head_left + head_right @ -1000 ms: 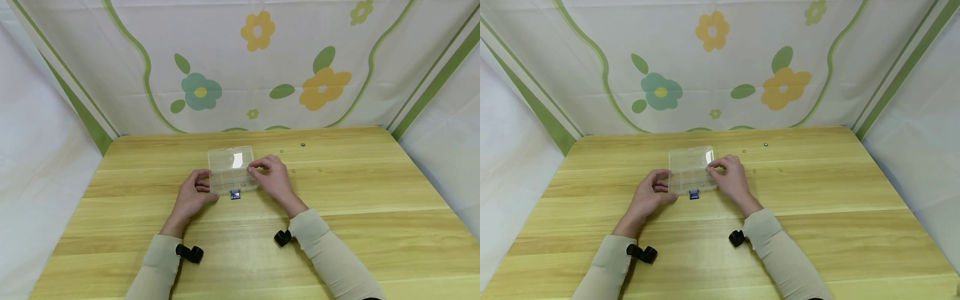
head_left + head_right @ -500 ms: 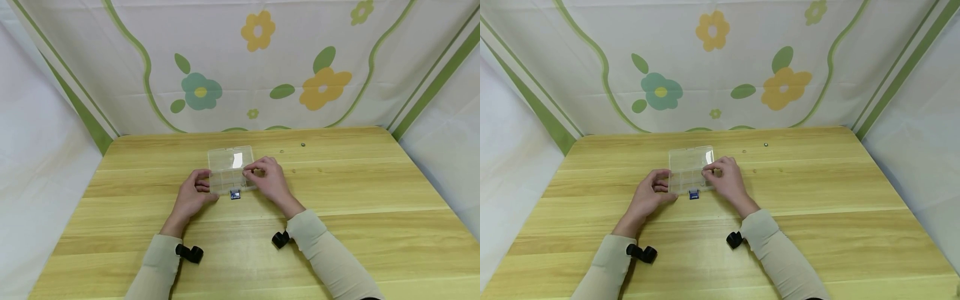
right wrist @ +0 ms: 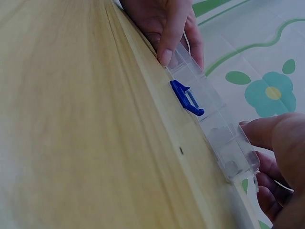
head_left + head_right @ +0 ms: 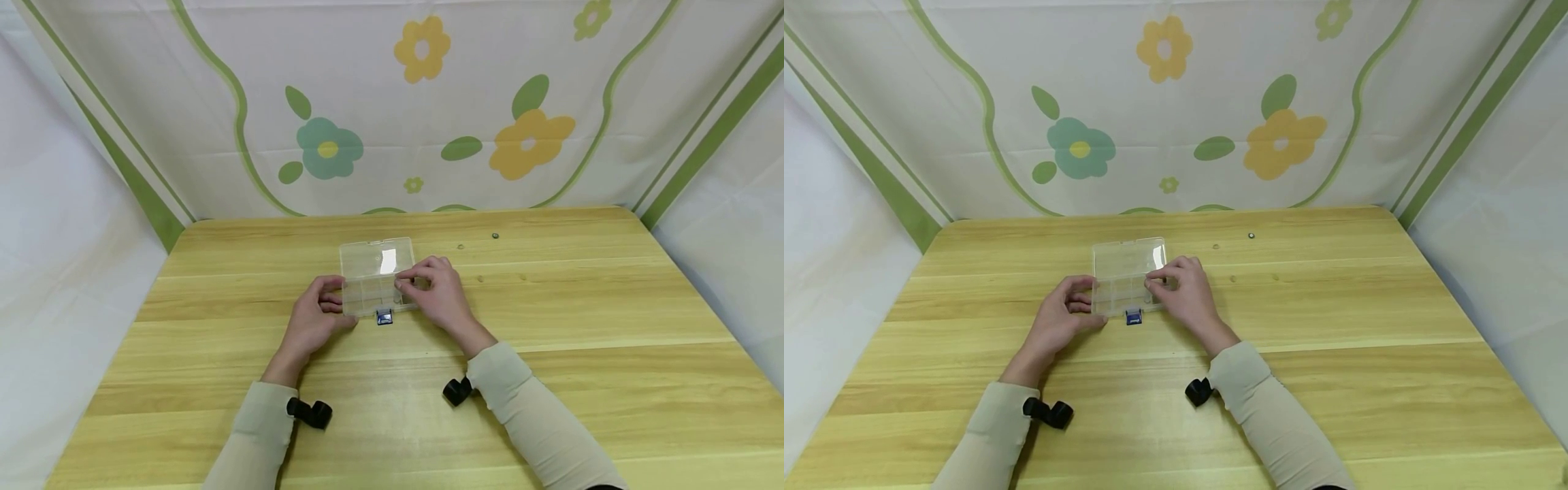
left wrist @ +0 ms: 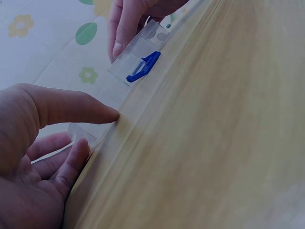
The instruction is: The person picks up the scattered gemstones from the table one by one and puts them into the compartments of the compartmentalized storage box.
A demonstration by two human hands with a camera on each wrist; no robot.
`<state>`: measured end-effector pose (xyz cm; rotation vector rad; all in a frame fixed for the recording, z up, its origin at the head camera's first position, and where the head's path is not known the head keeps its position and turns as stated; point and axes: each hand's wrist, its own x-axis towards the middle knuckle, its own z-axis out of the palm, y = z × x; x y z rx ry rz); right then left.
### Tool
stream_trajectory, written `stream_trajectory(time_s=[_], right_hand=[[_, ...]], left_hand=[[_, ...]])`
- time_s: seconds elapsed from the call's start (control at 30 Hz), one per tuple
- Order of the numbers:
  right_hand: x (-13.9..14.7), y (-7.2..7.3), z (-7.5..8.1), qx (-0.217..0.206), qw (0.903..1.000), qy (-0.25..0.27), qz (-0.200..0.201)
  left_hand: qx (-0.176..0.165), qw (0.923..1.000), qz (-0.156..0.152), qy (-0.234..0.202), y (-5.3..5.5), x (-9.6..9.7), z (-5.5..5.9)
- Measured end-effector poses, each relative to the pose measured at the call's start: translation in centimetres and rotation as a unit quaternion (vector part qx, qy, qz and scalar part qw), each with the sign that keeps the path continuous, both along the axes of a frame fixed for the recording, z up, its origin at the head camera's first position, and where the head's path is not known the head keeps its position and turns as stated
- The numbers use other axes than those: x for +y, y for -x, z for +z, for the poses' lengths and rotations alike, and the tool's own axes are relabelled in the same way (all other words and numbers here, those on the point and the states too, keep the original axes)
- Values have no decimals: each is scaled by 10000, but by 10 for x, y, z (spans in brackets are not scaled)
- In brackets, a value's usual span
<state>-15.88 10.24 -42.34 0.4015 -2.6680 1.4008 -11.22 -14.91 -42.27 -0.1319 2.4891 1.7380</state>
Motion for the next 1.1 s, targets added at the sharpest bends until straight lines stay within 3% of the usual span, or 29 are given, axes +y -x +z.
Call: stream_trajectory(time_s=[1.1], right_hand=[[1,-1,-1,14,10000,43,-35]], left_hand=[[84,9999,26,83,2,0,-2]])
